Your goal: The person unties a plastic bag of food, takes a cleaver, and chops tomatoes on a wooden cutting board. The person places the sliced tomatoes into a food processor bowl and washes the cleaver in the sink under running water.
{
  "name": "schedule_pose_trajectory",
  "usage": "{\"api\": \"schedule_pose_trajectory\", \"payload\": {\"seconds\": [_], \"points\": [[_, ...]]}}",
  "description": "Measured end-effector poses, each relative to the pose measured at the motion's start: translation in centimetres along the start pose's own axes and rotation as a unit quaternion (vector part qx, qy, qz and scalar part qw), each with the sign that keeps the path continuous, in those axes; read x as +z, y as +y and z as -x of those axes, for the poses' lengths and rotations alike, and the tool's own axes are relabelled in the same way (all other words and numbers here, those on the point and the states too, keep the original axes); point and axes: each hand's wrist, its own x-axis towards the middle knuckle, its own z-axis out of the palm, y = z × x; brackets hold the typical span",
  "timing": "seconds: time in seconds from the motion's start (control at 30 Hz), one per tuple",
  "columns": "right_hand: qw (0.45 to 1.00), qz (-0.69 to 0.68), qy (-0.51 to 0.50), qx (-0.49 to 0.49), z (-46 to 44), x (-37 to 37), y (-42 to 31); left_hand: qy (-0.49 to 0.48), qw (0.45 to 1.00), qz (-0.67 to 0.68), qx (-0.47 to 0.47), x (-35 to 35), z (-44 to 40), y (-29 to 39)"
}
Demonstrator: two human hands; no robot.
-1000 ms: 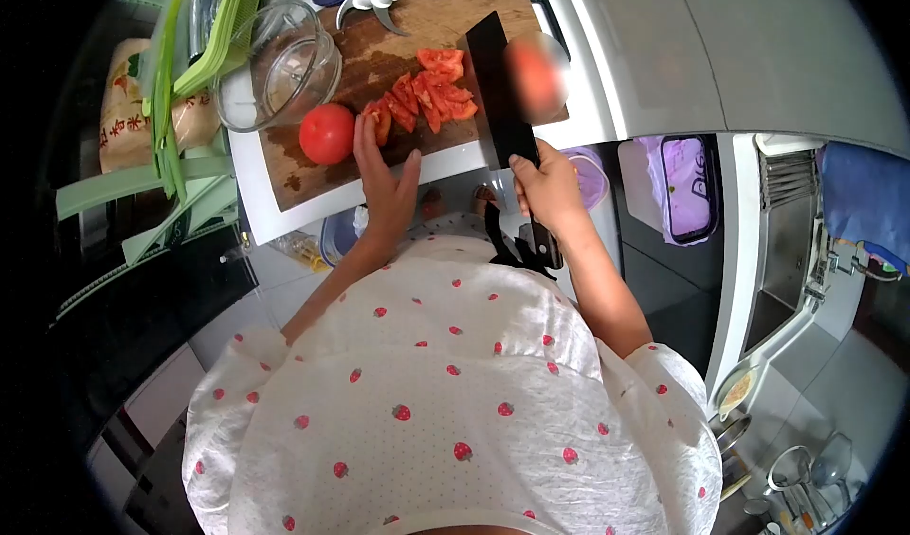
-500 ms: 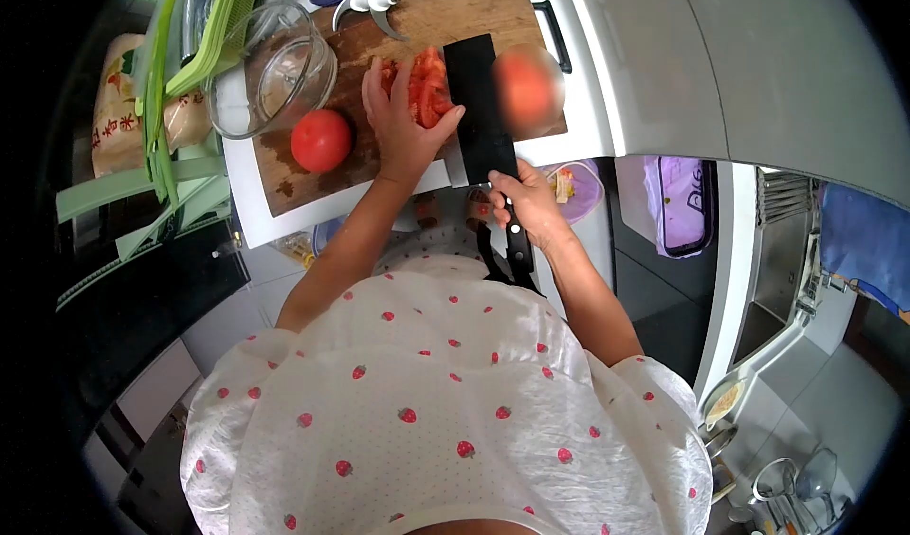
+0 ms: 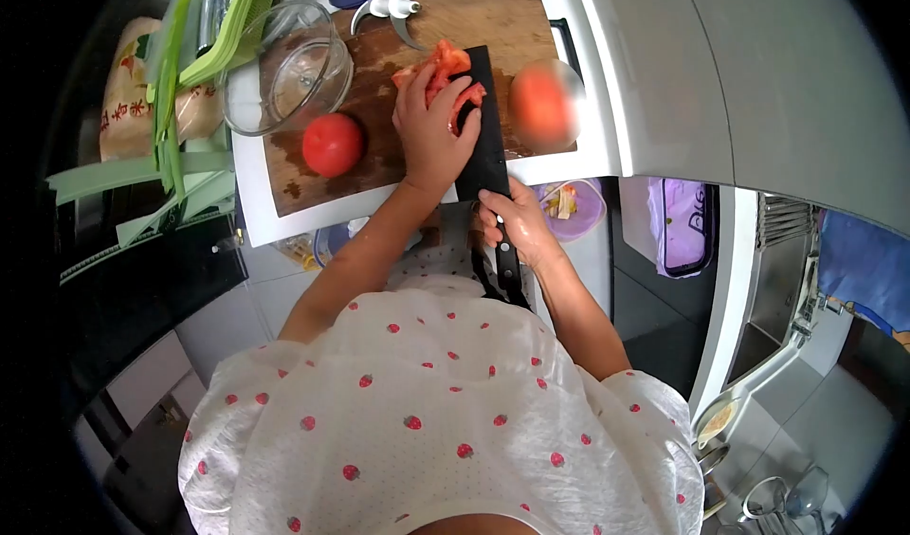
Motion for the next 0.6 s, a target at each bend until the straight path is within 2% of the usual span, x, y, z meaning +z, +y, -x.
{"api": "schedule_pose_trajectory", "payload": {"seconds": [0.2, 0.33, 0.6], "points": [[0.999, 0.017, 0.013, -0.047, 1.8, 1.8, -2.2, 0.039, 0.999, 0.018, 0.031, -2.6, -2.6, 2.0], [0.997, 0.023, -0.034, -0.07, 2.4, 5.0, -4.4, 0.093, 0.994, 0.001, 0.06, -5.8, -5.0, 2.1], [0.986, 0.139, -0.083, -0.038, 0.4, 13.9, -8.0, 0.203, 0.976, -0.044, 0.061, -11.6, -8.8, -4.3]]}}
